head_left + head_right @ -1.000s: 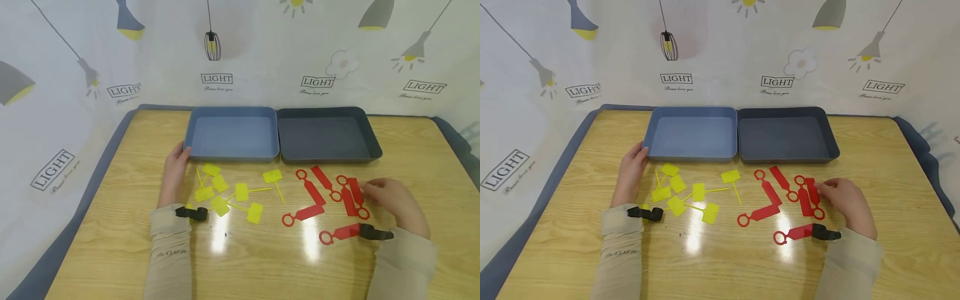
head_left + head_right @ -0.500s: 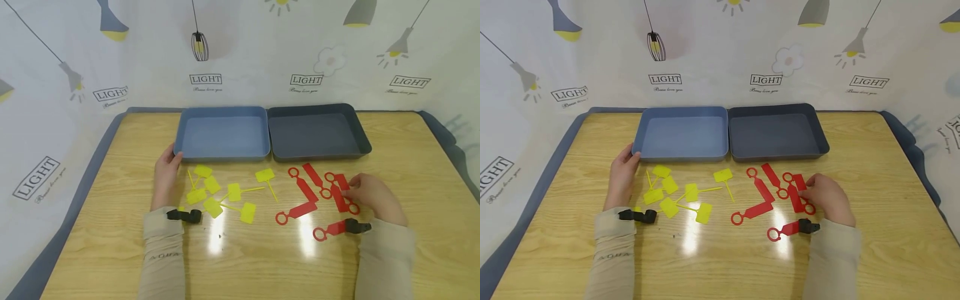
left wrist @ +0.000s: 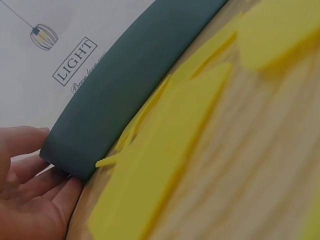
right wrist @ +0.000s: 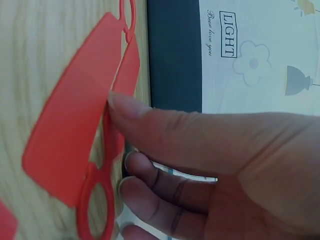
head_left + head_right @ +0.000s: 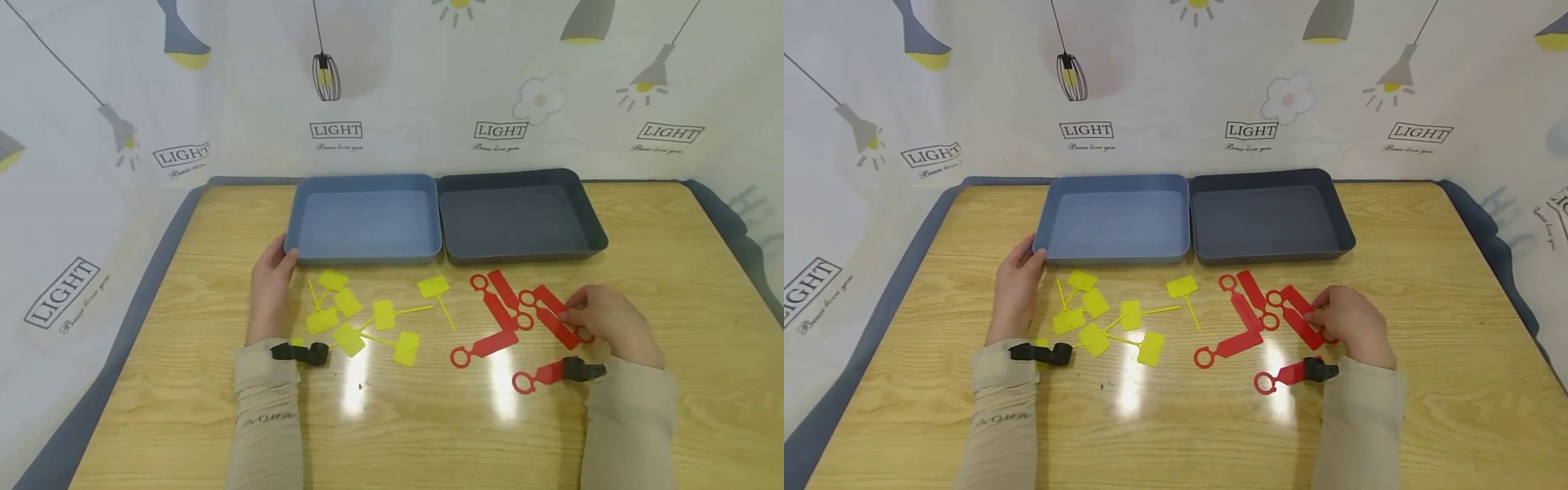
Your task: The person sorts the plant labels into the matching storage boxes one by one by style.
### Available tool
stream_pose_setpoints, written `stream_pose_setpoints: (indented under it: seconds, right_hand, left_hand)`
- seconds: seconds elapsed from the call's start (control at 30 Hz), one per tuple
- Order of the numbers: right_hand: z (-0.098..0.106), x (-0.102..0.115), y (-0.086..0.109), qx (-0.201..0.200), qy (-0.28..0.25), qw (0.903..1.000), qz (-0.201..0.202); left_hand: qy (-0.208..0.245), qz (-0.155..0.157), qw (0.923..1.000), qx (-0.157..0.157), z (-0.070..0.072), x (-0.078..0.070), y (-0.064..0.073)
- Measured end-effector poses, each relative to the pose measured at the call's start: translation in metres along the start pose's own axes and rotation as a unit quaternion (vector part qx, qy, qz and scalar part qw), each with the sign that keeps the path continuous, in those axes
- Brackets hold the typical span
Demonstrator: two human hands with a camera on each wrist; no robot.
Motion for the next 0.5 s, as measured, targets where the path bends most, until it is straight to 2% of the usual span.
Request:
stream_pose_setpoints:
  seconds: [0.13,0.33,0.5]
  right_hand:
    - [0.0012,0.0011,-0.0011,-0.005,-0.004,1.0000,-0.004]
    - [0.0022,-0.0002,-0.0030,-0.051,0.020,0.9981,0.030]
    - [0.0010,-0.0010,-0.0055,-0.063,0.028,0.9969,0.039]
  left_hand:
    - [0.002,-0.008,1.0000,0.000,0.0015,0.0008,-0.0009]
    - [0.028,-0.003,0.9996,0.000,0.0032,0.0034,-0.0021]
    - [0.031,-0.002,0.9995,0.003,0.0049,0.0056,-0.0030]
Point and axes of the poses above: each hand's wrist, its own y-axis away from the middle knuckle, its own z-axis out of the back of the hand, x = y × z, the point moved 1 cm from there along -y, towards the middle knuckle, and after that the axes turned 8 degrees about -z, right-handed, at the moved point
